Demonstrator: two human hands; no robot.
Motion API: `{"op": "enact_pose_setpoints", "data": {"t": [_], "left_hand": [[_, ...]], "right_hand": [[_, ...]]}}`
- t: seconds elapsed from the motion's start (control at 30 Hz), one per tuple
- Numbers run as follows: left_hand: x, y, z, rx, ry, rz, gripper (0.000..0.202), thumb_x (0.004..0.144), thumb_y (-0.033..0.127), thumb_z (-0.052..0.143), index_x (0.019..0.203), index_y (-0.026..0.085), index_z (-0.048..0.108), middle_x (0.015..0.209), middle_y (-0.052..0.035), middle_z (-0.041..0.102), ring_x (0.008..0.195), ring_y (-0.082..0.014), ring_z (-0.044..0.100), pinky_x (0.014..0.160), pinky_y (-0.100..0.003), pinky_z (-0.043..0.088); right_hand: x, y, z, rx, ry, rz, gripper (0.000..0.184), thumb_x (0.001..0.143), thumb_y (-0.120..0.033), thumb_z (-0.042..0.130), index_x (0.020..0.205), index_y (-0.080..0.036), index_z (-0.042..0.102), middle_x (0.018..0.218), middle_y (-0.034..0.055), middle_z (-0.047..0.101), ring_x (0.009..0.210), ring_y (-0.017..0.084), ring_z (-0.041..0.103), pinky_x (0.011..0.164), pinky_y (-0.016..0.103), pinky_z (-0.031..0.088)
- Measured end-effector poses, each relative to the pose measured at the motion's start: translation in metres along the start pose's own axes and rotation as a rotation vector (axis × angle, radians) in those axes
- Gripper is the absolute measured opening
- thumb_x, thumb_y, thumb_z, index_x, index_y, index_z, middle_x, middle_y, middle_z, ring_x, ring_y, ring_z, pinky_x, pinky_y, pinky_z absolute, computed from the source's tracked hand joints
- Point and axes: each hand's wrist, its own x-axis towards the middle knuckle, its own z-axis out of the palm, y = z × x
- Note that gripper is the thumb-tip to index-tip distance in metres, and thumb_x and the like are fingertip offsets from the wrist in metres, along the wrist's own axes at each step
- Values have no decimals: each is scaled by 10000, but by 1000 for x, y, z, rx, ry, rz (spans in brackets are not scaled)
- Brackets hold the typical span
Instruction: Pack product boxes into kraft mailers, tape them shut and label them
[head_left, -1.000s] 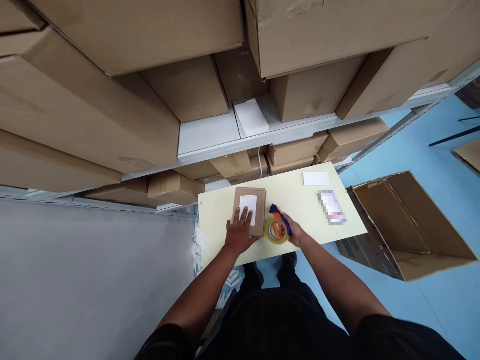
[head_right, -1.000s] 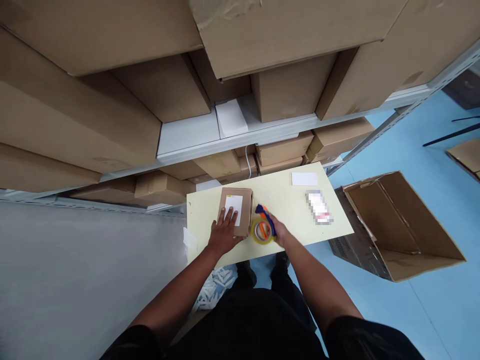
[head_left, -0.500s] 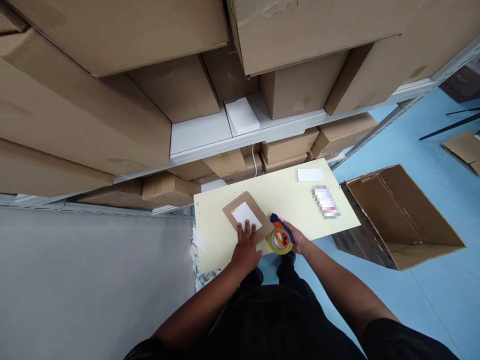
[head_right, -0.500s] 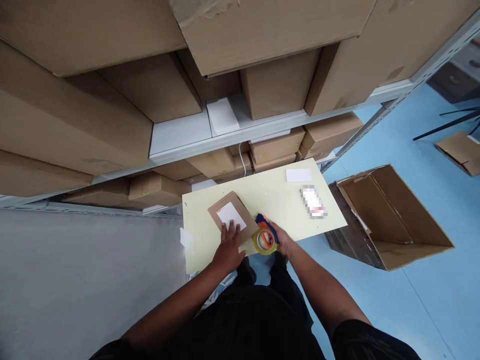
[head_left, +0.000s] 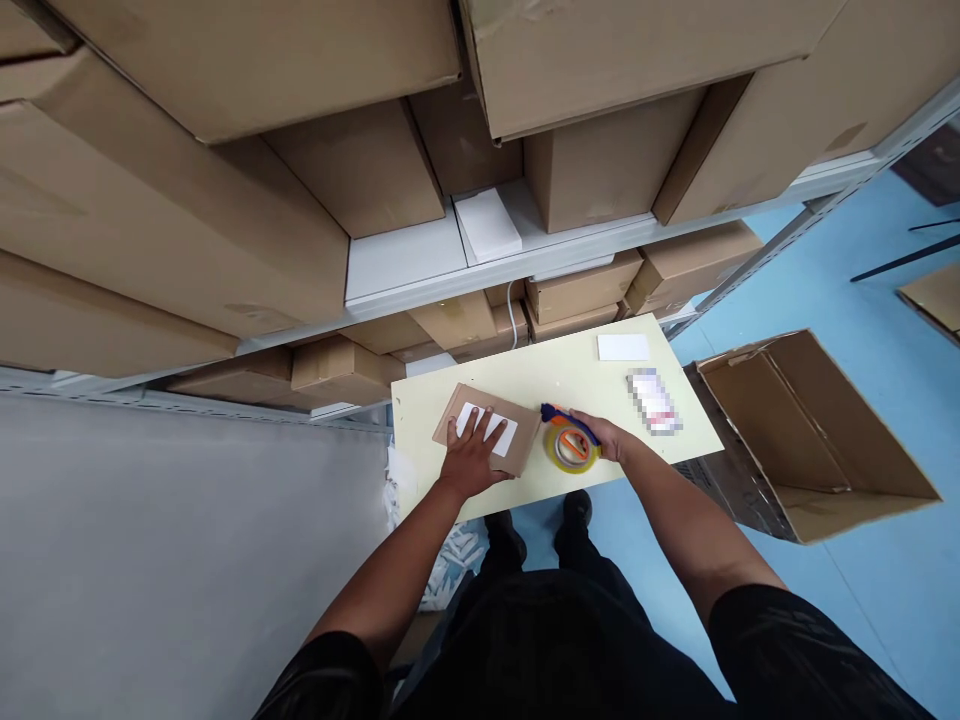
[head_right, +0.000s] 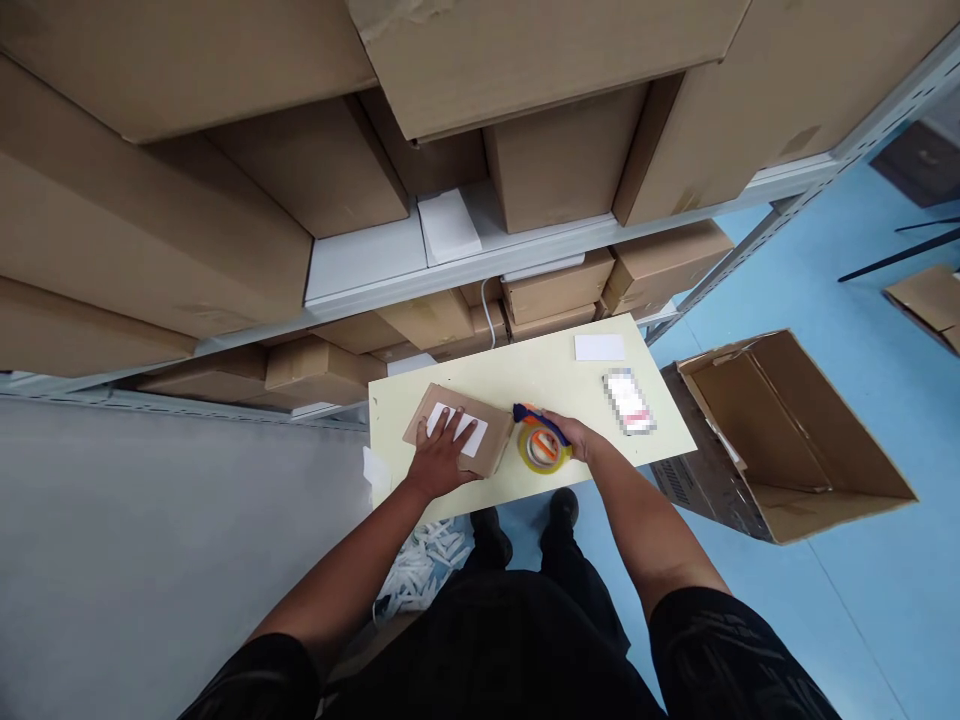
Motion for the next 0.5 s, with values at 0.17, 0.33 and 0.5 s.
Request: {"op": "enact_pose_setpoints", "data": {"t": [0.17, 0.33, 0.5], "left_hand": [[12, 23, 2, -27, 28, -121, 1064, 739, 739, 731, 1616, 278, 343, 1723, -127, 165, 1573, -460, 68, 1211, -716, -48], [29, 75, 1, -41, -42, -357, 1071, 831, 757, 598, 1657, 206, 197, 1727, -184, 87, 1574, -469, 10, 1188, -747, 27], [2, 67, -15, -55, -176, -201, 1057, 831, 737, 614, 1644, 174, 240, 1722, -191, 120, 1558, -428, 179, 1210, -617, 212]], "right_hand": [[-29, 113, 3, 277, -49, -6, 524, 970, -613, 558, 1159, -143, 692, 1055, 133, 791, 972, 267, 764, 997, 461, 567], [-23, 182, 67, 581, -96, -29, 572, 981, -650, 451, 1192, -180, 698, 1100, 89, 793, 1079, 267, 738, 991, 410, 571], [-15, 127, 65, 580, -19, -86, 510, 991, -586, 455, 1153, -172, 707, 998, 76, 802, 960, 237, 760, 936, 374, 592]]}}
